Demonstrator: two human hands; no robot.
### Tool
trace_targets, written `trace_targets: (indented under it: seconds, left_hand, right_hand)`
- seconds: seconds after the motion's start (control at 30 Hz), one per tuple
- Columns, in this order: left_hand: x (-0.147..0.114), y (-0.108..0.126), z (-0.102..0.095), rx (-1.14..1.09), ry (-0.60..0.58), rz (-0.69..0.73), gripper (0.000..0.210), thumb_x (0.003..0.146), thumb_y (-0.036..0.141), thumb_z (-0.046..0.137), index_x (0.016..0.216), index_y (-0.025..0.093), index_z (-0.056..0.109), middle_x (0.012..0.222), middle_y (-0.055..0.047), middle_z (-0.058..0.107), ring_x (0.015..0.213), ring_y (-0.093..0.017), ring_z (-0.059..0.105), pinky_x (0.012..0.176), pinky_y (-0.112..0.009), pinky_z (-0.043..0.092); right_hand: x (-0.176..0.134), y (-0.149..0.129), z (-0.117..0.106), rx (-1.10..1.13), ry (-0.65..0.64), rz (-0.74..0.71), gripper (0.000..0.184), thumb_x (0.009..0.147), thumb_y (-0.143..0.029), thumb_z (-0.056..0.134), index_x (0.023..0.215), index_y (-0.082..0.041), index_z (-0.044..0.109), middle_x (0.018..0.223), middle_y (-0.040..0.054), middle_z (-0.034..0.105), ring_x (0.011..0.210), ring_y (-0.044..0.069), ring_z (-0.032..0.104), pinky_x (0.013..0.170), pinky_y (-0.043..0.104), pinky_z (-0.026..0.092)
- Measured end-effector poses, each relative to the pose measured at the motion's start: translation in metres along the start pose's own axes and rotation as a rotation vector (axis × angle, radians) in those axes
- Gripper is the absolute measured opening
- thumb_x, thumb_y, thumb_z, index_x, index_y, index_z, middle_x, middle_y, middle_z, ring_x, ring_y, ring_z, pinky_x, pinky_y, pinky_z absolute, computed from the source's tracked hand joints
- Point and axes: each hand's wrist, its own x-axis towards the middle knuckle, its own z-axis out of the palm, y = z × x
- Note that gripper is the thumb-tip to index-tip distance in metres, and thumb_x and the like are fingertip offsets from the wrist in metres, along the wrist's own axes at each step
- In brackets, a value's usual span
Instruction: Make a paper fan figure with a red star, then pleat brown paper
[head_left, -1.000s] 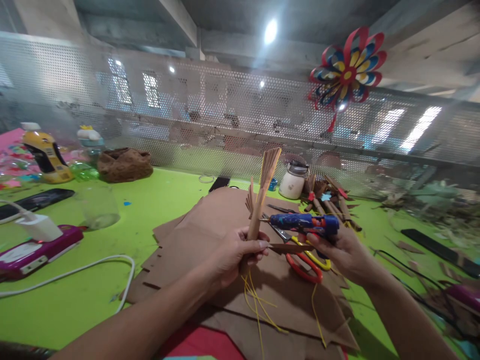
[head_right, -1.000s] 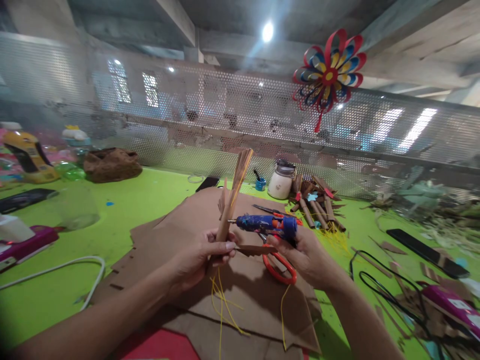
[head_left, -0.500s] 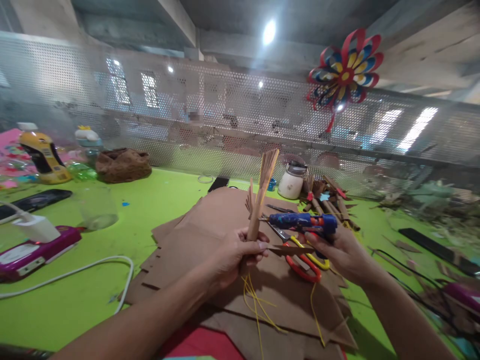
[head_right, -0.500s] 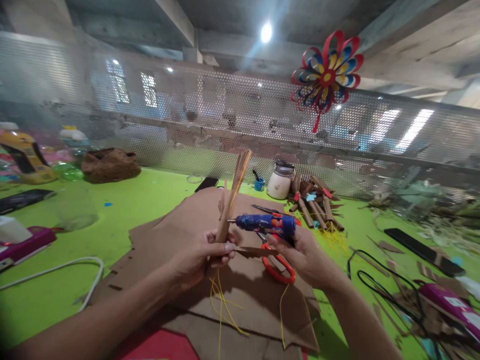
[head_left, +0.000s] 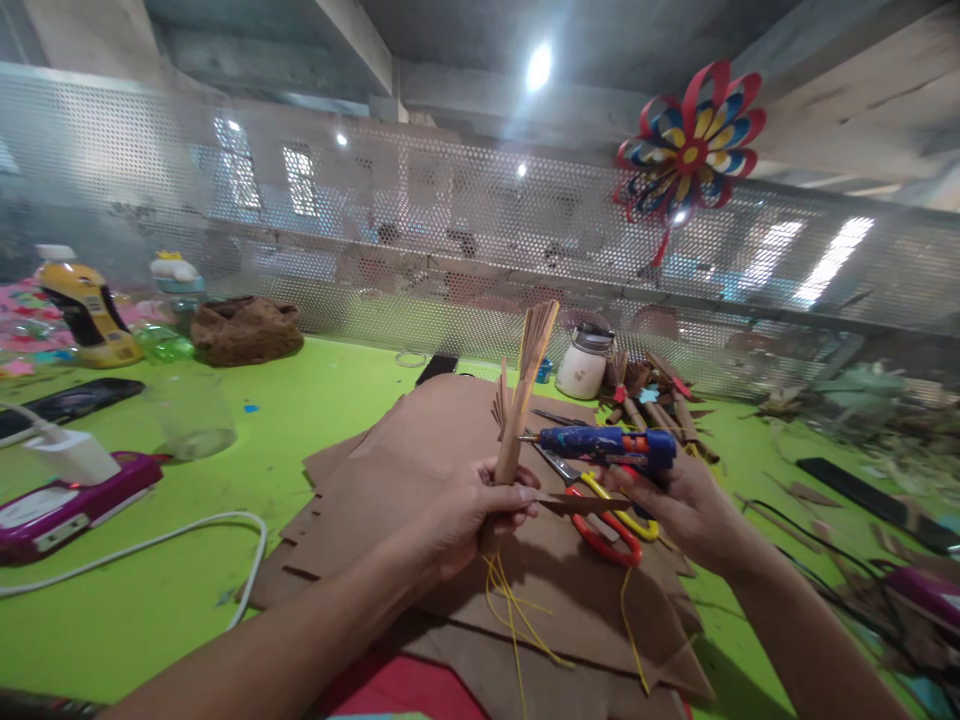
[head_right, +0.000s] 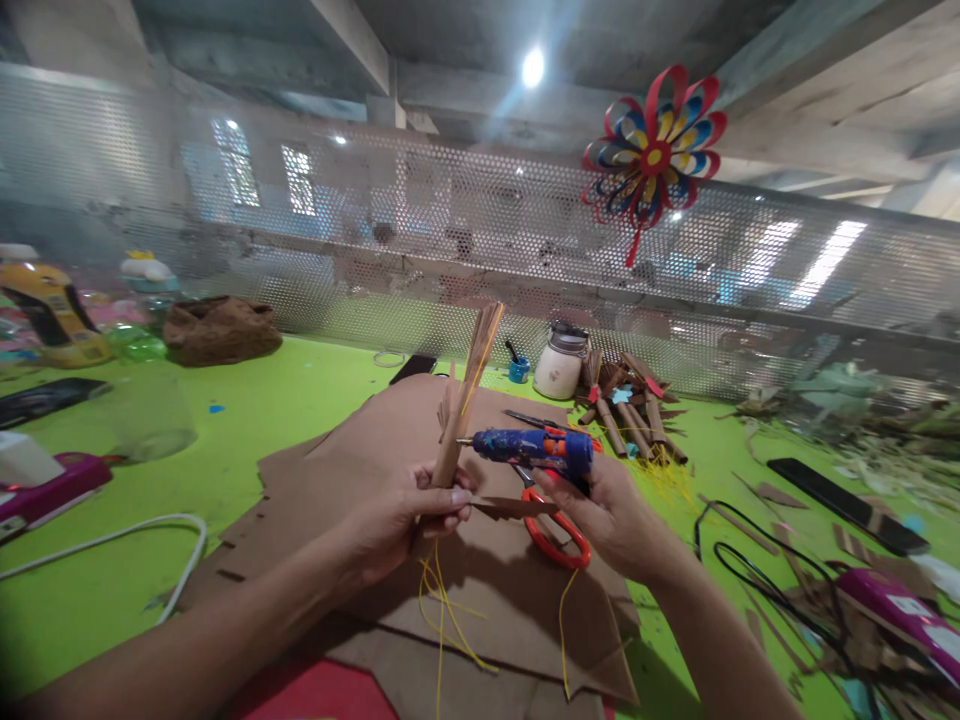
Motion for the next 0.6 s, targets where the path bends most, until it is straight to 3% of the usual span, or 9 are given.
trace_targets:
  seconds: [0.17, 0.6]
  left_hand:
    - [-0.0001, 0.0001, -0.0007, 0.001, -0.002, -0.007, 0.023, 0.067, 0.020, 0.070, 0.081, 0.010, 0.057, 0.066, -0.003, 0.056, 0.052, -0.005, 0.045, 0.044, -0.017, 0.023]
    - [-0.0019, 0.0023, 0.0018, 0.012, 0.021, -0.004, 0.020, 0.067, 0.018, 0.070, 0.080, 0.010, 0.057, 0.065, -0.003, 0.056, 0.051, -0.004, 0.046, 0.043, -0.015, 0.024]
  right_hand:
    - [-0.0006, -0.0005, -0.0001, -0.005, -0.002, -0.018, 0.020, 0.086, -0.034, 0.050, 0.086, -0.018, 0.061, 0.074, 0.0038, 0.062, 0.068, 0.016, 0.056, 0.060, 0.025, 0.047]
    - [-0.0002, -0.0043, -0.0005, -0.034, -0.015, -0.061, 0.024, 0.088, -0.030, 0.049, 0.104, -0.017, 0.062, 0.083, 0.0050, 0.065, 0.076, 0.018, 0.059, 0.069, 0.027, 0.049]
